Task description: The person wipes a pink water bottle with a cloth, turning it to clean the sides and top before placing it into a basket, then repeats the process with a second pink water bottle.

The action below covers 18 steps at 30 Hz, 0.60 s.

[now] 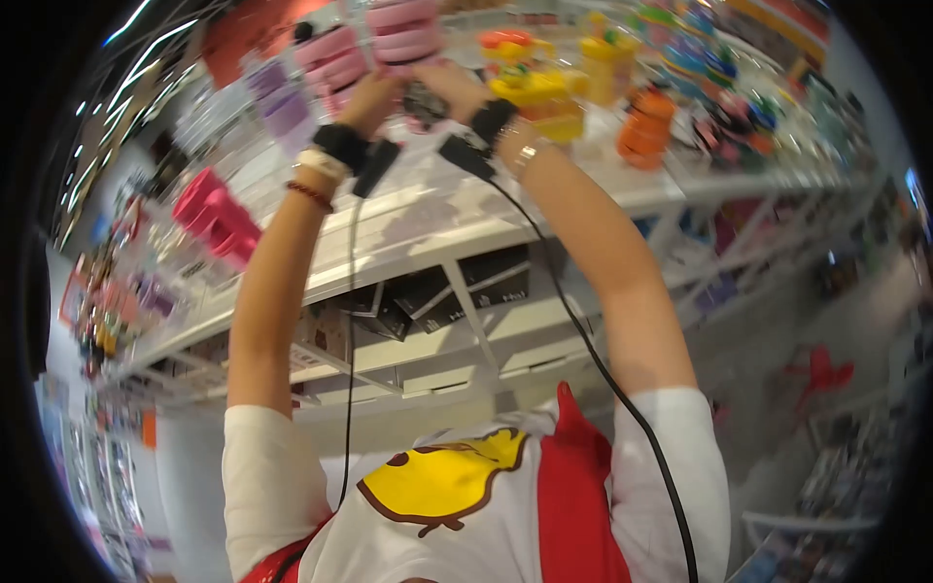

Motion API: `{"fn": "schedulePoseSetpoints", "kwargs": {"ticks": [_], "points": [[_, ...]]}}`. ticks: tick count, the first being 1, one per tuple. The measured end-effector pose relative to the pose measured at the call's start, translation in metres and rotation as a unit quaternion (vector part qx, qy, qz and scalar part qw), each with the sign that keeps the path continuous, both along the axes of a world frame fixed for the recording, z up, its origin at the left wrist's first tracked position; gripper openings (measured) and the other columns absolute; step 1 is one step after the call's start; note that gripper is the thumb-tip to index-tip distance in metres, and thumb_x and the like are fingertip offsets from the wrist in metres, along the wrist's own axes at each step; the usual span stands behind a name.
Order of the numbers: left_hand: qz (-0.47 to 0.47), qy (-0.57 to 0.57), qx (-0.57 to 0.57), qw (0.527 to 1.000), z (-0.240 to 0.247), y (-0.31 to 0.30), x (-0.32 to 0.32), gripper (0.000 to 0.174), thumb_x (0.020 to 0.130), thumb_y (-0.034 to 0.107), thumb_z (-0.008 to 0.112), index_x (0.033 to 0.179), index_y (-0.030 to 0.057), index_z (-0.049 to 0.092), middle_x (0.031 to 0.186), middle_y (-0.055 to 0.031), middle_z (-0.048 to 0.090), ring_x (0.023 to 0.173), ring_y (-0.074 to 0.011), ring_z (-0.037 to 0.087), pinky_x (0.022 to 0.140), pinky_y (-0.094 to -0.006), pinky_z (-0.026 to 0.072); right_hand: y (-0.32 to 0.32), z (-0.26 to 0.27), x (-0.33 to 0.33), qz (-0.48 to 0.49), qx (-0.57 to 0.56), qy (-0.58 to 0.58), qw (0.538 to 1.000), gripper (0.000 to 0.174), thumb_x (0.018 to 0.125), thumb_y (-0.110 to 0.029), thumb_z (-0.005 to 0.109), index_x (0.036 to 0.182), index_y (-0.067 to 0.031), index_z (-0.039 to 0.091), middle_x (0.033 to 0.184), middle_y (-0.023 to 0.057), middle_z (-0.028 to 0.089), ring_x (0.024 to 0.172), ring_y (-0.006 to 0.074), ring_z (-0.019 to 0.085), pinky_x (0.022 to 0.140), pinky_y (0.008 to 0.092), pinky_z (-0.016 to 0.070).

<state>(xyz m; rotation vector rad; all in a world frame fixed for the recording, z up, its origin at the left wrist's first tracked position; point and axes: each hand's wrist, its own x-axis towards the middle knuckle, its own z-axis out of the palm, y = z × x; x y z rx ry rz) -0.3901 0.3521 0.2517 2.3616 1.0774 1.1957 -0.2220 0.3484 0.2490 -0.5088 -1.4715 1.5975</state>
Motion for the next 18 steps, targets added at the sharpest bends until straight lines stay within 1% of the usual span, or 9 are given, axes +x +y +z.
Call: {"fn": "schedulePoseSetpoints", "kwargs": {"ticks": [2, 3, 4, 6, 7, 9, 11, 13, 18], "points": [[0.102, 0.329, 0.419, 0.840, -0.008, 0.022, -0.023, 0.030, 0.085, 0.003, 0.049, 0.114, 0.0050, 0.055, 0.096, -0.0060, 0.056, 0.090, -0.0154, 0.056, 0.076, -0.0267, 0.0482, -0.004, 0.001, -0.006, -0.028, -0.006, 0.040, 0.999, 0.020, 0.075, -0.016, 0.067, 0.088, -0.0009, 0.062, 0.072, 0.0119, 0.065, 0.059, 0.0233, 0.064, 0.046, 0.0366, 0.0503], [-0.028, 0.116, 0.053, 0.991, -0.006, 0.010, -0.013, 0.036, 0.087, 0.010, 0.051, 0.122, 0.0024, 0.047, 0.105, -0.0076, 0.056, 0.096, -0.0172, 0.056, 0.081, -0.0289, 0.0474, -0.002, -0.001, -0.004, -0.012, -0.025, 0.033, 0.999, 0.024, 0.072, -0.015, 0.070, 0.089, 0.0001, 0.062, 0.074, 0.0126, 0.064, 0.060, 0.0231, 0.064, 0.049, 0.0363, 0.0514], [-0.072, -0.249, -0.231, 0.938, -0.004, -0.002, -0.002, 0.047, 0.089, 0.016, 0.053, 0.130, -0.0001, 0.038, 0.114, -0.0093, 0.055, 0.101, -0.0191, 0.056, 0.085, -0.0311, 0.0465, 0.013, -0.007, -0.012, -0.082, -0.021, 0.008, 0.996, 0.030, 0.070, -0.016, 0.071, 0.093, 0.0013, 0.062, 0.081, 0.0123, 0.065, 0.066, 0.0212, 0.064, 0.055, 0.0346, 0.0521], [-0.077, -0.231, -0.245, 0.938, -0.015, 0.032, -0.021, 0.050, 0.091, 0.017, 0.052, 0.133, -0.0021, 0.033, 0.114, -0.0099, 0.055, 0.096, -0.0200, 0.058, 0.085, -0.0303, 0.0463, 0.005, -0.011, -0.016, -0.127, 0.040, 0.071, 0.988, 0.025, 0.075, -0.021, 0.068, 0.093, -0.0032, 0.063, 0.074, 0.0095, 0.065, 0.059, 0.0203, 0.063, 0.048, 0.0384, 0.0524], [-0.064, -0.239, -0.202, 0.948, -0.014, 0.014, -0.013, 0.022, 0.090, 0.016, 0.049, 0.108, 0.0034, 0.051, 0.093, -0.0016, 0.056, 0.080, -0.0096, 0.052, 0.069, -0.0226, 0.0426, 0.001, -0.009, -0.015, -0.128, 0.034, 0.048, 0.990, 0.028, 0.075, -0.020, 0.068, 0.095, -0.0019, 0.062, 0.075, 0.0097, 0.064, 0.058, 0.0210, 0.063, 0.046, 0.0410, 0.0519], [-0.081, -0.295, -0.214, 0.928, -0.021, 0.039, -0.026, 0.033, 0.090, 0.015, 0.051, 0.120, 0.0002, 0.048, 0.101, -0.0034, 0.057, 0.086, -0.0079, 0.053, 0.071, -0.0215, 0.0425, -0.014, -0.003, -0.015, -0.158, 0.044, 0.067, 0.984, 0.036, 0.071, -0.019, 0.072, 0.099, 0.0018, 0.061, 0.081, 0.0097, 0.065, 0.063, 0.0192, 0.063, 0.051, 0.0404, 0.0530], [0.025, 0.138, 0.179, 0.974, -0.011, 0.041, -0.041, 0.039, 0.092, 0.009, 0.049, 0.127, -0.0050, 0.042, 0.108, -0.0074, 0.057, 0.090, -0.0128, 0.055, 0.074, -0.0249, 0.0448, 0.047, -0.018, -0.038, -0.261, 0.168, 0.058, 0.949, 0.042, 0.069, -0.019, 0.074, 0.103, 0.0019, 0.061, 0.094, 0.0091, 0.065, 0.082, 0.0160, 0.061, 0.070, 0.0300, 0.0514], [0.077, 0.183, 0.229, 0.953, -0.002, 0.054, -0.052, 0.030, 0.093, 0.008, 0.046, 0.120, -0.0053, 0.051, 0.124, -0.0174, 0.049, 0.100, -0.0219, 0.054, 0.082, -0.0299, 0.0453, 0.026, -0.007, -0.035, -0.401, 0.166, -0.037, 0.900, 0.060, 0.062, -0.031, 0.078, 0.107, 0.0045, 0.059, 0.104, 0.0168, 0.063, 0.095, 0.0256, 0.062, 0.081, 0.0304, 0.0498], [-0.074, -0.221, -0.067, 0.970, 0.033, -0.057, -0.008, 0.060, 0.091, 0.012, 0.052, 0.138, -0.0080, 0.021, 0.134, -0.0175, 0.042, 0.124, -0.0207, 0.042, 0.105, -0.0323, 0.0330, 0.002, 0.001, -0.036, -0.464, 0.278, -0.039, 0.840, 0.089, 0.057, -0.040, 0.081, 0.115, 0.0154, 0.042, 0.100, 0.0270, 0.060, 0.099, 0.0335, 0.060, 0.084, 0.0328, 0.0490]]}}
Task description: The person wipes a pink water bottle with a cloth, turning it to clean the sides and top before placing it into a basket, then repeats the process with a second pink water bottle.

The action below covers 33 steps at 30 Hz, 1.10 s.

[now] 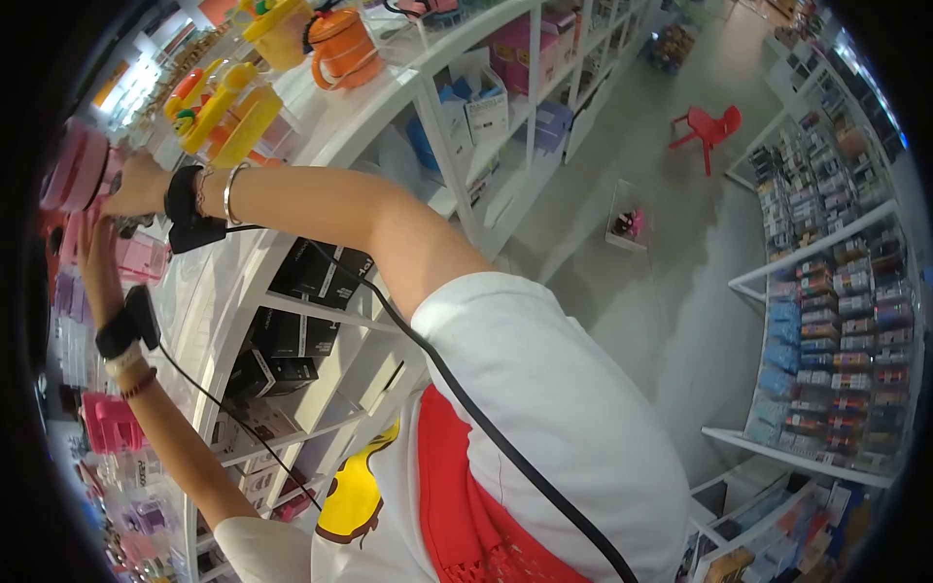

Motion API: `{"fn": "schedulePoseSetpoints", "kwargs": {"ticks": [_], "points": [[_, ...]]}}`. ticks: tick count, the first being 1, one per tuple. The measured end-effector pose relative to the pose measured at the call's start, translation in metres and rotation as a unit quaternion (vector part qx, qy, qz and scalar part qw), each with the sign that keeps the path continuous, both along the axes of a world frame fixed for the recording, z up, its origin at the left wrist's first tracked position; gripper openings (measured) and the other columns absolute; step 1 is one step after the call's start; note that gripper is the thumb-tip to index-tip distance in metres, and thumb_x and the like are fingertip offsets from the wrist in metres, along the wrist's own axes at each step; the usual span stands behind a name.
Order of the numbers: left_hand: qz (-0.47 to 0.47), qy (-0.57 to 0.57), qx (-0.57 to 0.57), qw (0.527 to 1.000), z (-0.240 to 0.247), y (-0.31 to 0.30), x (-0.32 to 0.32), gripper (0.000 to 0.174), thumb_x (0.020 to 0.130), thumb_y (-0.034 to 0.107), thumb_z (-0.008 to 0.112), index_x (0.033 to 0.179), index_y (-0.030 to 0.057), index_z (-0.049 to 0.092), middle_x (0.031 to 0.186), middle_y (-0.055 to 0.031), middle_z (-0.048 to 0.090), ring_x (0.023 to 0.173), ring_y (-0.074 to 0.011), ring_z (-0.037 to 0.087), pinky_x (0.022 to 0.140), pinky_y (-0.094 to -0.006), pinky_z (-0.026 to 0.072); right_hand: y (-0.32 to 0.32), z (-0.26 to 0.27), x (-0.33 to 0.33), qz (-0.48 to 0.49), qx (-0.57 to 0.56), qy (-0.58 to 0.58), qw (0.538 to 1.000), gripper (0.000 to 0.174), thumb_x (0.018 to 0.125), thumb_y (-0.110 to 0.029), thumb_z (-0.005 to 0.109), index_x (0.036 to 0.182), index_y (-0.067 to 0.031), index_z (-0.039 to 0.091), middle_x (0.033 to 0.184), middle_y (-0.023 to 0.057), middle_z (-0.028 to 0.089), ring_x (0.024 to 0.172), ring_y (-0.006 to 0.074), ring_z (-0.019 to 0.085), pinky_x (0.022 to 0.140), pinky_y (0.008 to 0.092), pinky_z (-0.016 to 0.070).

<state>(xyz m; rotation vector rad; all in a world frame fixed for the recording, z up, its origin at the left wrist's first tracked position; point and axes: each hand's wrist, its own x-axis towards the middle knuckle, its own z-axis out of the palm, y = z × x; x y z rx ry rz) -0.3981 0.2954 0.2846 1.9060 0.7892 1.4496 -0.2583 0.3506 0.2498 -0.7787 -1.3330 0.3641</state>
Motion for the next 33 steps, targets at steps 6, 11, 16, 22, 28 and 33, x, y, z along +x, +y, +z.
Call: {"fn": "schedulePoseSetpoints", "kwargs": {"ticks": [6, 11, 16, 22, 28, 33], "points": [[0.139, 0.195, 0.216, 0.946, 0.011, -0.090, 0.015, 0.044, 0.093, 0.013, 0.050, 0.131, -0.0055, 0.040, 0.136, -0.0165, 0.042, 0.121, -0.0208, 0.045, 0.105, -0.0340, 0.0338, -0.100, 0.010, 0.033, -0.030, 0.099, -0.019, 0.994, 0.092, 0.057, -0.039, 0.083, 0.118, 0.0135, 0.039, 0.103, 0.0260, 0.057, 0.098, 0.0338, 0.058, 0.086, 0.0362, 0.0474], [0.177, 0.213, 0.209, 0.938, 0.017, -0.156, 0.033, 0.038, 0.092, 0.012, 0.051, 0.127, -0.0025, 0.049, 0.131, -0.0142, 0.049, 0.117, -0.0207, 0.050, 0.099, -0.0336, 0.0386, -0.179, 0.024, 0.073, 0.316, 0.082, 0.086, 0.941, 0.081, 0.061, -0.032, 0.084, 0.118, 0.0094, 0.044, 0.103, 0.0186, 0.062, 0.092, 0.0237, 0.063, 0.081, 0.0328, 0.0510], [0.197, 0.235, 0.209, 0.929, -0.013, -0.199, 0.036, 0.047, 0.079, 0.011, 0.066, 0.122, -0.0026, 0.052, 0.121, -0.0197, 0.056, 0.111, -0.0275, 0.055, 0.095, -0.0371, 0.0403, -0.209, -0.007, 0.080, 0.303, -0.075, 0.025, 0.950, 0.053, 0.074, -0.019, 0.077, 0.116, -0.0011, 0.051, 0.094, 0.0056, 0.065, 0.079, 0.0101, 0.061, 0.063, 0.0235, 0.0504], [0.144, 0.204, 0.261, 0.932, -0.029, -0.236, 0.010, 0.036, 0.074, 0.009, 0.066, 0.107, -0.0015, 0.056, 0.101, -0.0187, 0.053, 0.094, -0.0363, 0.053, 0.081, -0.0422, 0.0448, -0.232, -0.080, 0.091, 0.066, -0.048, -0.009, 0.997, 0.047, 0.074, -0.009, 0.074, 0.115, 0.0014, 0.055, 0.108, 0.0078, 0.062, 0.097, 0.0181, 0.059, 0.084, 0.0305, 0.0474], [0.152, 0.192, 0.214, 0.946, -0.062, -0.272, -0.018, 0.051, 0.067, 0.028, 0.075, 0.108, 0.0038, 0.057, 0.103, -0.0146, 0.054, 0.095, -0.0328, 0.054, 0.080, -0.0396, 0.0452, -0.259, -0.108, 0.069, 0.250, -0.143, -0.045, 0.957, 0.057, 0.072, -0.011, 0.075, 0.121, -0.0001, 0.050, 0.113, 0.0089, 0.059, 0.101, 0.0200, 0.057, 0.086, 0.0320, 0.0463], [0.043, 0.096, 0.033, 0.994, -0.099, -0.283, -0.039, 0.078, 0.069, 0.027, 0.078, 0.132, 0.0040, 0.039, 0.126, -0.0181, 0.045, 0.113, -0.0339, 0.046, 0.095, -0.0392, 0.0392, -0.270, -0.118, 0.046, 0.446, -0.288, -0.151, 0.834, 0.065, 0.070, -0.013, 0.076, 0.126, -0.0013, 0.045, 0.117, 0.0098, 0.057, 0.104, 0.0216, 0.056, 0.089, 0.0332, 0.0453]]}}
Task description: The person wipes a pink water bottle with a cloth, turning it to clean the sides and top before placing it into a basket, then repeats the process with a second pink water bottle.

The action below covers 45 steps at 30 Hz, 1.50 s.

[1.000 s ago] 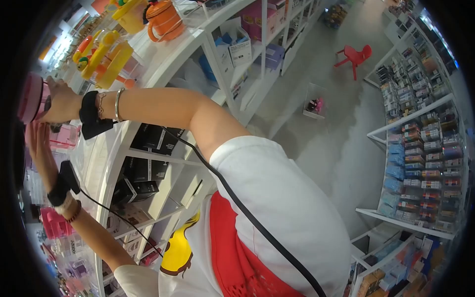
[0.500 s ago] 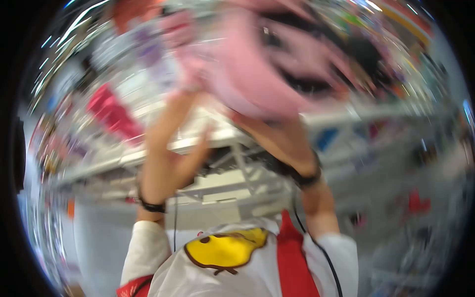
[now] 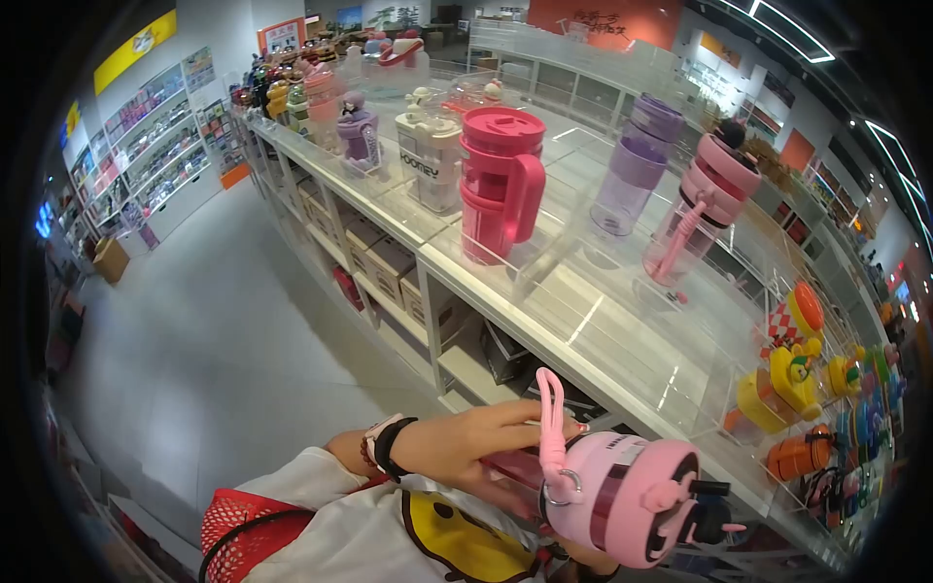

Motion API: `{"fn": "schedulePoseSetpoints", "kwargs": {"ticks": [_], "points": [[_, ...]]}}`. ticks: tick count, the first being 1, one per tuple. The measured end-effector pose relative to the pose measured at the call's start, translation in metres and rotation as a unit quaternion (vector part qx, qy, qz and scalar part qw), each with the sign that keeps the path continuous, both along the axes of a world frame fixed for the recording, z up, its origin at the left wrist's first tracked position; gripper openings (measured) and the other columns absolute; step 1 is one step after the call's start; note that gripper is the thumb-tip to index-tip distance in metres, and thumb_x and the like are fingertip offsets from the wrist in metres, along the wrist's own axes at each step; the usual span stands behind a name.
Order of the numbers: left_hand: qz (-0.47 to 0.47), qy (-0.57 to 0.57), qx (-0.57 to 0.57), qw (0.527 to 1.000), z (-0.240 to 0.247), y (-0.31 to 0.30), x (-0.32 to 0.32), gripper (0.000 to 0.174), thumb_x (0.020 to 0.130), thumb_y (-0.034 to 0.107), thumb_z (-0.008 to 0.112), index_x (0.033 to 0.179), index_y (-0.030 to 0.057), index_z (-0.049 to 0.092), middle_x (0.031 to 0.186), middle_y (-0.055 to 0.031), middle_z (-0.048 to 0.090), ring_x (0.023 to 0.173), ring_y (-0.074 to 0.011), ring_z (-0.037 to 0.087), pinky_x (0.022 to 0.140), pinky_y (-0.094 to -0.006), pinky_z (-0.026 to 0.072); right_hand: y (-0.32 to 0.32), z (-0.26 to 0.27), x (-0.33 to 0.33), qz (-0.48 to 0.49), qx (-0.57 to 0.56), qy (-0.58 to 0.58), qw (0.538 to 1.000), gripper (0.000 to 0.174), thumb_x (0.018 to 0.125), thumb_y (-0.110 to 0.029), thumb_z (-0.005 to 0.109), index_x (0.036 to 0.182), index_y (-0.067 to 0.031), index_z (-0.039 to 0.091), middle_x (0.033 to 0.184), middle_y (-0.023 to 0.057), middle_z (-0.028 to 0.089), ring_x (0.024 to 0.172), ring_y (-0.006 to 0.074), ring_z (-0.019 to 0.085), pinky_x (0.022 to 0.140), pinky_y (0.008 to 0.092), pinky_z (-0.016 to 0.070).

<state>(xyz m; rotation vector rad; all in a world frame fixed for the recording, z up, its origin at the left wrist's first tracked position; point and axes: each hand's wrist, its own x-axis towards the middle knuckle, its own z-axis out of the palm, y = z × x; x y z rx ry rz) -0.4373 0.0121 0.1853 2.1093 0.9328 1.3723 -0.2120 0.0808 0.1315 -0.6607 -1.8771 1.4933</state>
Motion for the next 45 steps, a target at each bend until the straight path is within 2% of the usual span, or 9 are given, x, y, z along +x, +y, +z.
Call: {"fn": "schedulePoseSetpoints", "kwargs": {"ticks": [7, 15, 19, 23, 28, 32, 38, 42, 45], "points": [[-0.038, -0.137, -0.168, 0.976, -0.068, -0.012, -0.008, 0.099, 0.062, 0.031, 0.081, 0.141, 0.0045, 0.026, 0.142, -0.0107, 0.035, 0.128, -0.0239, 0.035, 0.104, -0.0345, 0.0218, 0.003, 0.018, -0.023, 0.184, -0.103, -0.123, 0.970, 0.077, 0.067, -0.015, 0.078, 0.132, -0.0030, 0.039, 0.122, 0.0111, 0.054, 0.109, 0.0238, 0.054, 0.092, 0.0350, 0.0440], [-0.015, -0.049, -0.168, 0.984, -0.126, -0.033, -0.012, 0.043, 0.080, 0.019, 0.066, 0.119, 0.0094, 0.052, 0.118, -0.0047, 0.053, 0.110, -0.0162, 0.048, 0.095, -0.0300, 0.0370, -0.006, 0.037, -0.060, 0.125, -0.043, -0.043, 0.990, 0.077, 0.066, -0.038, 0.079, 0.119, 0.0051, 0.044, 0.113, 0.0124, 0.052, 0.099, 0.0177, 0.053, 0.087, 0.0295, 0.0417], [-0.018, -0.346, -0.284, 0.894, -0.078, -0.051, -0.023, 0.032, 0.082, 0.011, 0.065, 0.112, 0.0082, 0.059, 0.111, -0.0025, 0.061, 0.106, -0.0120, 0.055, 0.095, -0.0265, 0.0417, -0.002, 0.012, -0.078, -0.108, -0.018, 0.189, 0.976, 0.047, 0.077, -0.030, 0.064, 0.105, 0.0065, 0.053, 0.102, 0.0201, 0.059, 0.084, 0.0220, 0.059, 0.077, 0.0309, 0.0478], [0.073, -0.330, -0.183, 0.923, -0.125, -0.035, -0.010, 0.080, 0.072, 0.022, 0.075, 0.134, 0.0007, 0.029, 0.132, -0.0112, 0.041, 0.124, -0.0207, 0.037, 0.106, -0.0322, 0.0281, -0.017, 0.017, -0.104, -0.268, 0.196, 0.226, 0.916, 0.052, 0.085, -0.033, 0.056, 0.119, 0.0010, 0.038, 0.123, 0.0222, 0.047, 0.105, 0.0275, 0.053, 0.090, 0.0369, 0.0448], [0.008, -0.530, -0.107, 0.841, -0.125, -0.026, 0.007, 0.105, 0.070, 0.028, 0.077, 0.142, 0.0003, 0.006, 0.142, -0.0126, 0.026, 0.133, -0.0219, 0.025, 0.109, -0.0357, 0.0232, -0.021, -0.018, -0.080, -0.025, 0.344, 0.146, 0.927, 0.046, 0.080, -0.032, 0.066, 0.107, -0.0026, 0.043, 0.124, 0.0263, 0.047, 0.126, 0.0434, 0.037, 0.106, 0.0529, 0.0254], [0.029, -0.536, -0.117, 0.835, -0.125, -0.024, 0.003, 0.104, 0.072, 0.024, 0.076, 0.142, 0.0010, 0.004, 0.143, -0.0124, 0.025, 0.133, -0.0219, 0.027, 0.108, -0.0366, 0.0254, -0.021, -0.032, -0.054, 0.134, 0.463, 0.093, 0.871, 0.019, 0.075, -0.011, 0.067, 0.094, -0.0163, 0.067, 0.116, -0.0003, 0.060, 0.122, 0.0220, 0.047, 0.109, 0.0422, 0.0273], [0.013, -0.341, -0.274, 0.899, -0.102, -0.024, 0.004, 0.086, 0.075, 0.012, 0.071, 0.139, -0.0018, 0.016, 0.139, -0.0140, 0.033, 0.126, -0.0212, 0.037, 0.106, -0.0347, 0.0303, -0.001, -0.007, -0.048, 0.112, 0.517, 0.098, 0.843, 0.021, 0.075, -0.008, 0.065, 0.093, -0.0179, 0.068, 0.104, -0.0040, 0.067, 0.109, 0.0158, 0.054, 0.107, 0.0326, 0.0308], [-0.042, -0.469, -0.219, 0.855, -0.096, -0.020, 0.022, 0.087, 0.076, 0.020, 0.073, 0.138, -0.0046, 0.017, 0.138, -0.0130, 0.034, 0.126, -0.0214, 0.037, 0.106, -0.0326, 0.0296, -0.003, -0.012, -0.056, 0.018, 0.501, 0.223, 0.836, 0.022, 0.074, -0.009, 0.066, 0.094, -0.0187, 0.068, 0.102, -0.0047, 0.067, 0.107, 0.0127, 0.055, 0.105, 0.0314, 0.0328], [-0.030, -0.515, -0.229, 0.826, -0.101, -0.017, 0.011, 0.086, 0.076, 0.027, 0.075, 0.137, -0.0026, 0.022, 0.133, -0.0110, 0.041, 0.123, -0.0205, 0.040, 0.104, -0.0356, 0.0326, -0.011, 0.021, -0.058, 0.215, 0.552, 0.079, 0.802, 0.024, 0.075, -0.011, 0.066, 0.097, -0.0191, 0.067, 0.102, -0.0053, 0.067, 0.105, 0.0105, 0.057, 0.102, 0.0311, 0.0356]]}}
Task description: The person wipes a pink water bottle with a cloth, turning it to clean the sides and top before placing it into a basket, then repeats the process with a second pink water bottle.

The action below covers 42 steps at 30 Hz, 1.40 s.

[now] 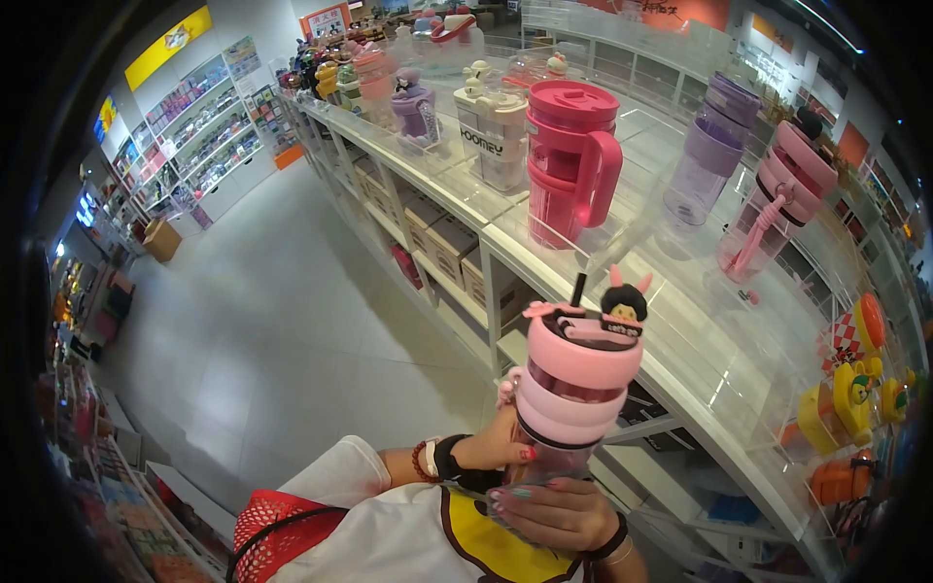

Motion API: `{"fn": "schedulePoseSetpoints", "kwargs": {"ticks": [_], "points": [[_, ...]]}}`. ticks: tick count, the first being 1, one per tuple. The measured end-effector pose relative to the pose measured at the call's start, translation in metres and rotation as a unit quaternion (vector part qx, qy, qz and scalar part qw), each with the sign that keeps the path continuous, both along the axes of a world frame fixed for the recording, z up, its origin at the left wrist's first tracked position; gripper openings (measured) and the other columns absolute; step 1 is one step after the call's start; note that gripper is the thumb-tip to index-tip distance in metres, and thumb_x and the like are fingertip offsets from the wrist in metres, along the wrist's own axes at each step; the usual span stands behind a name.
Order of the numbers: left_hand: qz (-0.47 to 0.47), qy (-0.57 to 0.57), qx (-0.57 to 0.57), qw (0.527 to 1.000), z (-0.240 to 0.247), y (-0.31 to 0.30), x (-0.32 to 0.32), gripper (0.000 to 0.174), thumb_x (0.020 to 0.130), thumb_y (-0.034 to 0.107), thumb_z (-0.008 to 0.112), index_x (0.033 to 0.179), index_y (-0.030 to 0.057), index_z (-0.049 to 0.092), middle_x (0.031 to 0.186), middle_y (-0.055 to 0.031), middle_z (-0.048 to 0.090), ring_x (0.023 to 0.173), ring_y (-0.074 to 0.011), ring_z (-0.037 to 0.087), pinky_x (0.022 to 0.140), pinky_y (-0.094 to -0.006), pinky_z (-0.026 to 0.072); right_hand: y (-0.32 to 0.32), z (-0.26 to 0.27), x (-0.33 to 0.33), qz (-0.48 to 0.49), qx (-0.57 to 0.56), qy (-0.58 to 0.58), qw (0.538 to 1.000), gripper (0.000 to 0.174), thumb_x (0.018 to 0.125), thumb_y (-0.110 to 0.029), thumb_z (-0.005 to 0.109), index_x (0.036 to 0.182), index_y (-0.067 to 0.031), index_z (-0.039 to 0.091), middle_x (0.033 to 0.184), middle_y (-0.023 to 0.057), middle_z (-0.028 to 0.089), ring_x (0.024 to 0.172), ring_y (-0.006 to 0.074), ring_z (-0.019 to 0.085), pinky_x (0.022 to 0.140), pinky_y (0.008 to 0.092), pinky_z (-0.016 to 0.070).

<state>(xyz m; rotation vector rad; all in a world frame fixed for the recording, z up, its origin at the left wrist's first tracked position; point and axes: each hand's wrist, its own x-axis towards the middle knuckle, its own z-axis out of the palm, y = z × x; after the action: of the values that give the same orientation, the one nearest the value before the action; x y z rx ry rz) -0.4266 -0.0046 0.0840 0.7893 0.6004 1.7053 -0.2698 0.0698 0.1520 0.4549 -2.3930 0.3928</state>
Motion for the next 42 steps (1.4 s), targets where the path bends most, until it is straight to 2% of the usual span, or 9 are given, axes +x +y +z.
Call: {"fn": "schedulePoseSetpoints", "kwargs": {"ticks": [11, 17, 21, 24, 27, 29, 33, 36, 42], "points": [[-0.023, 0.147, 0.012, 0.989, -0.012, -0.007, -0.004, 0.080, 0.068, 0.023, 0.079, 0.131, -0.0002, 0.037, 0.128, -0.0116, 0.050, 0.116, -0.0206, 0.049, 0.100, -0.0357, 0.0381, 0.008, 0.003, -0.001, 0.028, -0.032, 0.093, 0.995, 0.032, 0.076, -0.014, 0.066, 0.107, -0.0223, 0.065, 0.110, -0.0044, 0.063, 0.102, 0.0102, 0.057, 0.097, 0.0323, 0.0394], [-0.027, 0.200, 0.006, 0.979, -0.014, -0.013, -0.013, 0.074, 0.071, 0.015, 0.076, 0.131, -0.0010, 0.036, 0.126, -0.0113, 0.051, 0.114, -0.0200, 0.050, 0.099, -0.0347, 0.0397, 0.004, 0.005, -0.011, 0.060, 0.122, -0.043, 0.990, 0.024, 0.076, -0.017, 0.068, 0.096, -0.0292, 0.064, 0.099, -0.0087, 0.063, 0.099, 0.0087, 0.058, 0.102, 0.0277, 0.0358], [-0.038, 0.224, -0.005, 0.974, -0.014, -0.020, -0.010, 0.073, 0.072, 0.015, 0.074, 0.131, -0.0012, 0.035, 0.126, -0.0115, 0.051, 0.113, -0.0204, 0.050, 0.099, -0.0349, 0.0401, 0.004, -0.024, 0.006, -0.029, -0.048, 0.126, 0.990, 0.040, 0.072, -0.014, 0.070, 0.107, -0.0324, 0.065, 0.109, -0.0118, 0.062, 0.113, 0.0089, 0.051, 0.107, 0.0281, 0.0285], [-0.038, 0.220, -0.005, 0.975, -0.012, -0.017, -0.015, 0.076, 0.071, 0.019, 0.074, 0.132, -0.0011, 0.034, 0.126, -0.0119, 0.050, 0.114, -0.0213, 0.050, 0.099, -0.0358, 0.0400, -0.007, -0.021, -0.002, 0.010, 0.088, 0.040, 0.995, 0.037, 0.070, -0.018, 0.073, 0.104, -0.0283, 0.066, 0.120, -0.0115, 0.057, 0.111, 0.0122, 0.054, 0.106, 0.0279, 0.0285], [-0.040, 0.225, -0.004, 0.973, -0.011, -0.015, -0.023, 0.078, 0.071, 0.022, 0.074, 0.132, -0.0009, 0.033, 0.126, -0.0123, 0.050, 0.114, -0.0222, 0.049, 0.099, -0.0367, 0.0398, -0.009, -0.061, -0.001, 0.025, 0.112, -0.013, 0.993, 0.031, 0.075, -0.021, 0.071, 0.106, -0.0220, 0.065, 0.130, -0.0030, 0.052, 0.115, 0.0222, 0.053, 0.107, 0.0348, 0.0296], [-0.044, 0.235, -0.008, 0.971, -0.011, -0.017, -0.024, 0.080, 0.070, 0.025, 0.074, 0.133, -0.0008, 0.032, 0.126, -0.0126, 0.049, 0.114, -0.0228, 0.049, 0.099, -0.0373, 0.0397, 0.000, -0.146, 0.029, -0.053, -0.089, 0.046, 0.994, 0.028, 0.081, -0.023, 0.066, 0.107, -0.0123, 0.063, 0.133, 0.0076, 0.048, 0.118, 0.0286, 0.050, 0.106, 0.0418, 0.0298], [-0.069, 0.263, -0.015, 0.962, -0.012, -0.025, -0.019, 0.083, 0.070, 0.029, 0.074, 0.134, -0.0006, 0.030, 0.127, -0.0132, 0.049, 0.115, -0.0240, 0.049, 0.099, -0.0385, 0.0395, -0.027, -0.067, -0.033, -0.181, -0.523, 0.305, 0.775, 0.033, 0.089, -0.022, 0.056, 0.108, 0.0047, 0.057, 0.132, 0.0263, 0.043, 0.121, 0.0385, 0.046, 0.104, 0.0528, 0.0289], [-0.083, 0.277, -0.021, 0.957, -0.017, -0.034, -0.018, 0.086, 0.069, 0.033, 0.074, 0.134, -0.0005, 0.029, 0.127, -0.0136, 0.048, 0.115, -0.0249, 0.049, 0.100, -0.0393, 0.0394, -0.003, -0.115, -0.006, -0.233, -0.619, 0.089, 0.744, 0.047, 0.093, -0.026, 0.052, 0.126, 0.0047, 0.039, 0.126, 0.0186, 0.047, 0.110, 0.0233, 0.051, 0.092, 0.0332, 0.0412], [-0.048, 0.240, -0.044, 0.968, -0.020, -0.047, -0.025, 0.092, 0.068, 0.040, 0.075, 0.135, -0.0002, 0.027, 0.127, -0.0144, 0.047, 0.116, -0.0267, 0.049, 0.100, -0.0411, 0.0391, -0.008, -0.071, -0.026, -0.154, -0.798, -0.078, 0.577, 0.050, 0.093, -0.036, 0.049, 0.122, 0.0032, 0.042, 0.111, 0.0115, 0.054, 0.099, 0.0177, 0.052, 0.086, 0.0308, 0.0420]]}}
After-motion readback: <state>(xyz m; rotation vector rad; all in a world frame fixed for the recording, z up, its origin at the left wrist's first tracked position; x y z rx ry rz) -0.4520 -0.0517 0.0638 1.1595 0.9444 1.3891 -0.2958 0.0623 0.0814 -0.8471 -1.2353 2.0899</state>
